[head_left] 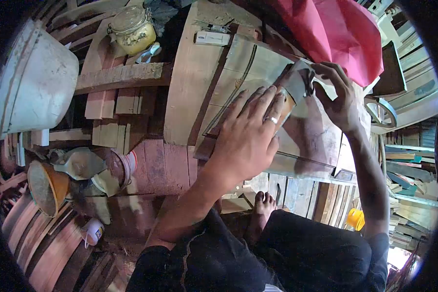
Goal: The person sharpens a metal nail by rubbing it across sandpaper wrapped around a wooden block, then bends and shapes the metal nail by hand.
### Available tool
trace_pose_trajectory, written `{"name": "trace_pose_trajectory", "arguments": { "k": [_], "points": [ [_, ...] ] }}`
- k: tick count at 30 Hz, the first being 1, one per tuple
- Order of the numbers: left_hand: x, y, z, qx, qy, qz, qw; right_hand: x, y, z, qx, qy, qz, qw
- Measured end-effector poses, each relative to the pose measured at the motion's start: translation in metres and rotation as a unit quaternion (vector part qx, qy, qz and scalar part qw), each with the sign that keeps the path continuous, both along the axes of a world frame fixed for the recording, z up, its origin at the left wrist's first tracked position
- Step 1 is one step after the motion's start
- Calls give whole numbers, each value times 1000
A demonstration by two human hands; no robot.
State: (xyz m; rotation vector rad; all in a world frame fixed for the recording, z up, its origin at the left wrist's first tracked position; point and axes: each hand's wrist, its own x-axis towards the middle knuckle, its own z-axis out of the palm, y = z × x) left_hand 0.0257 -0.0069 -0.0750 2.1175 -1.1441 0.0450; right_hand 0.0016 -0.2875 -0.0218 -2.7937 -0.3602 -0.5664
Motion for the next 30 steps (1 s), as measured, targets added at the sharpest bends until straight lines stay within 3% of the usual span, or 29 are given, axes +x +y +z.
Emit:
{"name": "trace_pose_trajectory", "arguments": {
  "k": [8, 10, 14, 18, 22, 26, 27, 30],
  "points": [
    [0, 0, -1, -11, 14, -5, 1000, -22, -5, -26, 77, 69, -85, 991],
    [-1, 0, 1, -5, 12, -1, 1000, -22, 1, -21, -52, 36, -37, 997],
    [0, 0, 3, 1, 9, 4, 1000, -21, -7, -19, 33, 74, -39, 996],
    [0, 0, 1, -10, 6, -2, 1000, -20, -9, -14, 94, 26, -112, 989],
    [0, 0, 2, -8, 2, -1, 1000, -10, -14, 2, 138, 3, -101, 985],
    [-1, -1, 2, -2, 4, 7, 1000, -2, 4, 7, 96, 38, -107, 989],
    [-1, -1, 1, -2, 4, 7, 1000, 1, 10, 9, 29, 10, -82, 996],
    [0, 0, -1, -17, 6, -2, 1000, 8, 14, 12, 26, 65, -32, 997]
  ]
}}
